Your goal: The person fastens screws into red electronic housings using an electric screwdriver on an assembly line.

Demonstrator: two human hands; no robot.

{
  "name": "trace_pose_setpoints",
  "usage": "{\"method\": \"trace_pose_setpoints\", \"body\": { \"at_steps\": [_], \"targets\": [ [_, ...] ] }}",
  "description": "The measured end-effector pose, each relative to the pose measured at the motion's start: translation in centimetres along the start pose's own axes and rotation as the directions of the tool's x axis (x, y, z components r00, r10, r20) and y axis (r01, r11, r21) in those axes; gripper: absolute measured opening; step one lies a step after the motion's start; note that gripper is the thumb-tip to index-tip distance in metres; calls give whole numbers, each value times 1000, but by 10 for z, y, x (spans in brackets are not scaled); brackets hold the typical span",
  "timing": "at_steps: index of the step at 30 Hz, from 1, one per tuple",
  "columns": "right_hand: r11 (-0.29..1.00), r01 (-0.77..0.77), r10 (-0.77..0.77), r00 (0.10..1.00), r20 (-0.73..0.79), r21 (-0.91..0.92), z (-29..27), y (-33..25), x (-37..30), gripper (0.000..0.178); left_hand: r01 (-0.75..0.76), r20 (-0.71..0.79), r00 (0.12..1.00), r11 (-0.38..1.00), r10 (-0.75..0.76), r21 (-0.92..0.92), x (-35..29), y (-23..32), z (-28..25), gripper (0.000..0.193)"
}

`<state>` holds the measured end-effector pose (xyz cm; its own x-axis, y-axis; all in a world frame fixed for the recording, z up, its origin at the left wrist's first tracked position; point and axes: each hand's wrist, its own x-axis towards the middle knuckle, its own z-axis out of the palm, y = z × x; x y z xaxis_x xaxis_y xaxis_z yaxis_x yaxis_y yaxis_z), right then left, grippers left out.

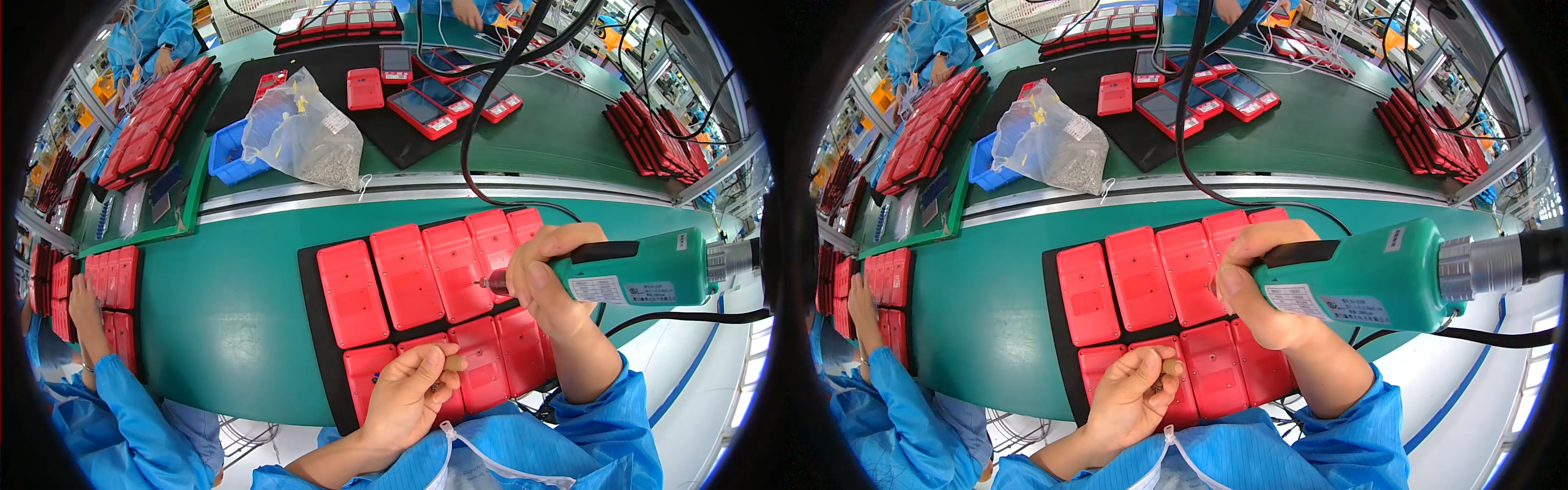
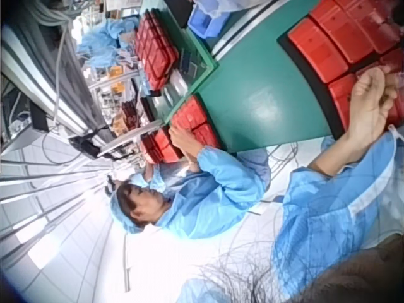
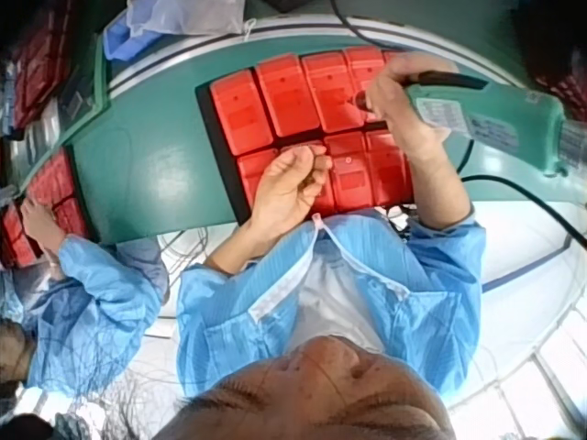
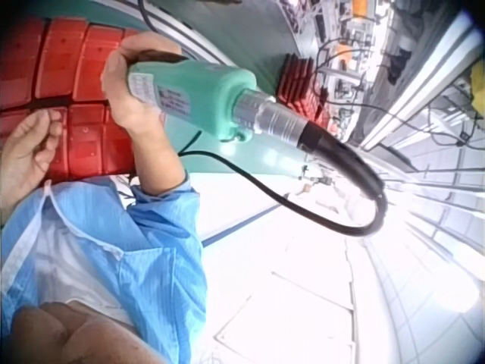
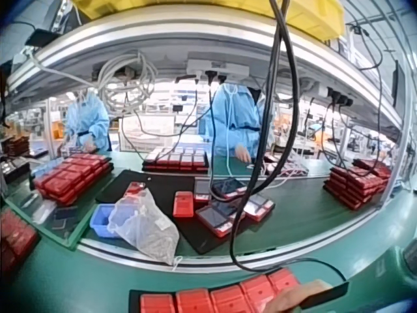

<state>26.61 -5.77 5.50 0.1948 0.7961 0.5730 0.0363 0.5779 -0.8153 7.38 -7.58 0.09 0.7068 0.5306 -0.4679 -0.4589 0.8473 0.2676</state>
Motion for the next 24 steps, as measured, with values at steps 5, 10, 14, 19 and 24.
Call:
{"method": "trace_pose_setpoints", "body": {
  "at_steps": [5,10,14,19,24],
  "targets": [
    [998,63,-65,996,55,25,0,5,-2,24,-13,-27,1000,1000,13,5,1,0,-3,19],
    [998,59,-59,992,108,5,-4,5,0,24,-41,47,998,997,44,-61,3,-1,-8,18],
    [999,48,-48,999,23,18,0,8,-3,24,-52,35,998,997,54,-60,3,-2,-7,17],
    [998,44,-41,995,-94,33,6,9,-4,21,-38,5,999,998,38,-40,3,-1,-3,21],
    [992,-71,66,996,-54,-108,4,7,1,10,-51,59,997,998,54,-49,5,2,-2,24]
  ]
}}
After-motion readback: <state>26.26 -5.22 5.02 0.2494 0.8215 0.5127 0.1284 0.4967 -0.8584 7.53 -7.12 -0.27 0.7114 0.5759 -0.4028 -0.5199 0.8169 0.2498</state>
